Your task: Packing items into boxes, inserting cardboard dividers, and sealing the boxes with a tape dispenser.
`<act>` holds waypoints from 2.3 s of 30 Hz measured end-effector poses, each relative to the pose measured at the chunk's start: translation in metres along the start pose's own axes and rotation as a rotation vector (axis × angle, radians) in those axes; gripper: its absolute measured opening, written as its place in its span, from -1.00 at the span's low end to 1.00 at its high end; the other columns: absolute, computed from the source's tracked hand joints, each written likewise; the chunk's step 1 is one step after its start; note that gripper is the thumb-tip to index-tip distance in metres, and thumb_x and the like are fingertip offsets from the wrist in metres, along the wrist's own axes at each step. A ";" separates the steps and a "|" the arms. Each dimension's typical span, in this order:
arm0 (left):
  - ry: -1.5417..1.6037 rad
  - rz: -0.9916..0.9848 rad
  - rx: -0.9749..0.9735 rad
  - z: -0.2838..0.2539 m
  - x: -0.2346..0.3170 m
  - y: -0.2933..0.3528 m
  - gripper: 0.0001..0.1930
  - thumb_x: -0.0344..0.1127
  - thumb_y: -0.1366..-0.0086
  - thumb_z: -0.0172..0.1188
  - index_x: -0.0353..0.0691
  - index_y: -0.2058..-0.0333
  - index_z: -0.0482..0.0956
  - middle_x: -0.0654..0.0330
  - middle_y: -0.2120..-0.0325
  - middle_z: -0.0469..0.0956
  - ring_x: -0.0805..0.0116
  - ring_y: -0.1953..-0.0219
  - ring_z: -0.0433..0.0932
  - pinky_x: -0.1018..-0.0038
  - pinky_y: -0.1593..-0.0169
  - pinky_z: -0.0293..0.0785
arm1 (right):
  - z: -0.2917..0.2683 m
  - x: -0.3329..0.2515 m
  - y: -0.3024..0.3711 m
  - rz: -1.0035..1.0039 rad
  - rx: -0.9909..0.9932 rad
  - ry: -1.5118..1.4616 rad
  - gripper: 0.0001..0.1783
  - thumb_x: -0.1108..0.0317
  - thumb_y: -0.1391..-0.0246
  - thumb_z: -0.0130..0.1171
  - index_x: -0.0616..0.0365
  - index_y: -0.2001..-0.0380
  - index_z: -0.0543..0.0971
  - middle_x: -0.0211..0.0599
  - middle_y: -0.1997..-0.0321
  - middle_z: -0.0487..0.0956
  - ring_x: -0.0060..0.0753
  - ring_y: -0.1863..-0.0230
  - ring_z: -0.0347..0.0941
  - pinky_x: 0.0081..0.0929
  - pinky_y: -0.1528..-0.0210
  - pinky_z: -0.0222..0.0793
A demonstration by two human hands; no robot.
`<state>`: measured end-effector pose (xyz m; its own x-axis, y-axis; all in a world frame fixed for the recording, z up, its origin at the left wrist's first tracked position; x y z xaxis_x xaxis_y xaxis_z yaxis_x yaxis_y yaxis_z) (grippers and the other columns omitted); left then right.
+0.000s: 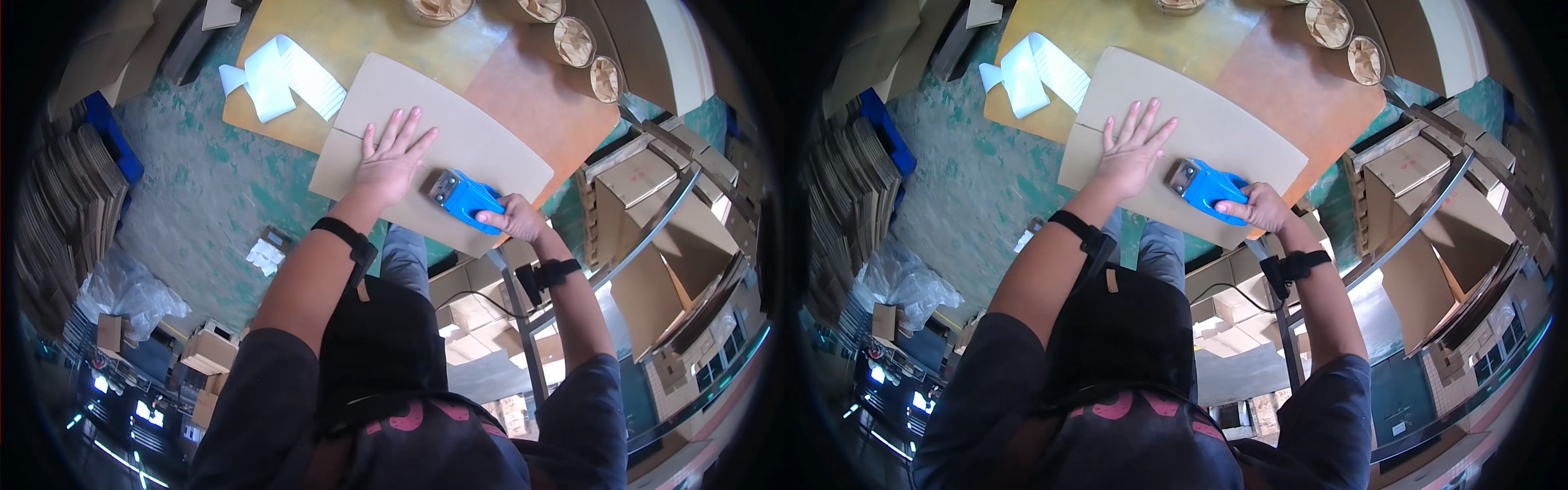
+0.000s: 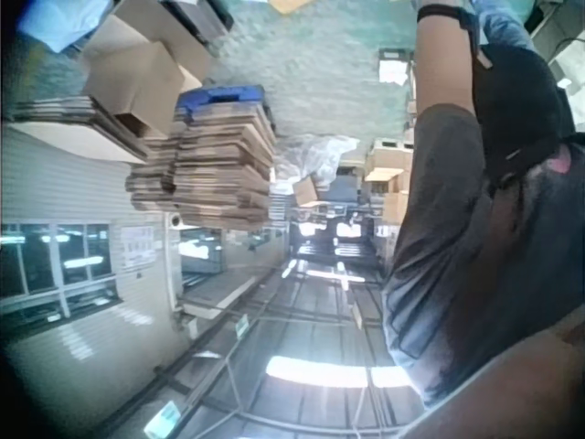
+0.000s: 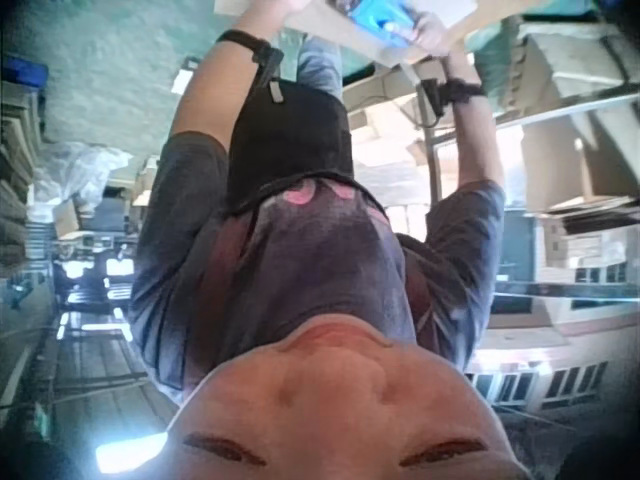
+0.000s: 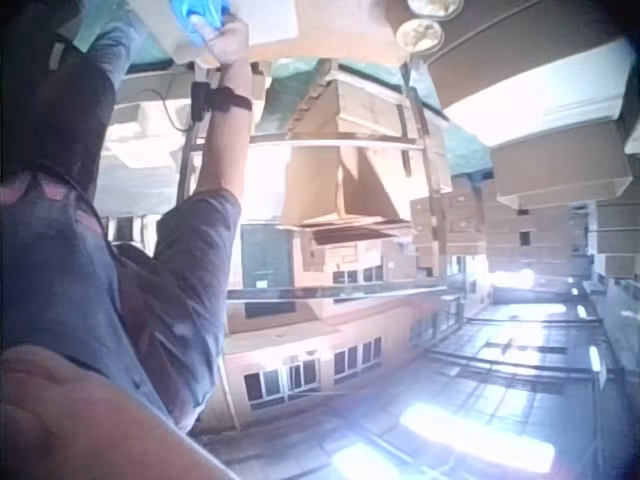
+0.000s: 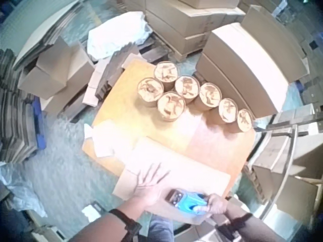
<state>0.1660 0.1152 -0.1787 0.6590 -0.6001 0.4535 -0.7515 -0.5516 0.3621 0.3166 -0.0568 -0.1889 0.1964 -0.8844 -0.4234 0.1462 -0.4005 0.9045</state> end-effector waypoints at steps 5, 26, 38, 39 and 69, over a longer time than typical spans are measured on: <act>0.523 -0.231 -0.201 0.020 0.007 0.022 -0.57 -0.28 -0.28 0.00 -0.09 -0.14 0.34 0.12 -0.16 0.30 0.27 -0.20 0.27 0.22 -0.20 0.15 | -0.005 0.021 0.002 -0.013 -0.065 0.103 -0.27 -0.31 0.33 0.35 0.28 0.51 0.61 -0.33 0.58 0.54 -0.52 0.45 0.42 -0.46 0.33 0.37; 1.220 -0.687 -1.058 0.086 0.032 0.047 -0.54 -0.02 -0.36 -0.19 -0.28 0.02 0.41 0.03 0.11 0.51 0.26 0.15 0.54 0.37 0.11 0.41 | -0.004 0.018 0.003 -0.073 -0.072 0.032 -0.28 -0.28 0.39 0.40 0.28 0.50 0.60 -0.32 0.52 0.56 -0.50 0.39 0.46 -0.49 0.29 0.38; 1.351 -0.763 -1.058 0.106 0.026 0.046 -0.88 -0.36 -0.18 0.13 -0.21 0.29 0.54 0.19 0.44 0.56 0.45 0.45 0.53 0.56 0.43 0.47 | 0.002 0.006 0.003 -0.045 -0.128 -0.021 -0.31 -0.17 0.36 0.45 0.31 0.38 0.60 -0.33 0.45 0.58 -0.54 0.34 0.44 -0.52 0.21 0.36; 1.360 -0.764 -0.959 0.102 0.025 0.040 -0.88 -0.41 -0.14 0.16 -0.22 0.31 0.54 0.19 0.44 0.56 0.44 0.46 0.53 0.55 0.41 0.48 | 0.001 0.005 0.003 -0.050 -0.123 -0.014 -0.30 -0.17 0.36 0.45 0.32 0.38 0.60 -0.33 0.45 0.59 -0.54 0.34 0.44 -0.52 0.20 0.36; 0.735 0.258 0.129 0.000 0.045 0.026 -0.77 -0.52 0.06 0.24 -0.17 0.35 0.56 0.30 0.28 0.50 0.28 0.25 0.51 0.41 0.20 0.48 | 0.004 0.014 0.008 -0.101 -0.103 -0.094 -0.39 -0.08 0.32 0.46 0.26 0.37 0.59 -0.37 0.40 0.57 -0.53 0.28 0.41 -0.52 0.14 0.33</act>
<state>0.1759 0.0740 -0.1485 0.2394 -0.2062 0.9488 -0.8382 -0.5371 0.0947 0.3163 -0.0733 -0.1876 0.0845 -0.8612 -0.5013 0.2605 -0.4665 0.8453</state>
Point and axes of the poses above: each hand's wrist, its own y-axis away from the middle knuckle, its own z-axis out of the palm, x = y × z, the point moved 9 cm from there along -y, towards the middle knuckle
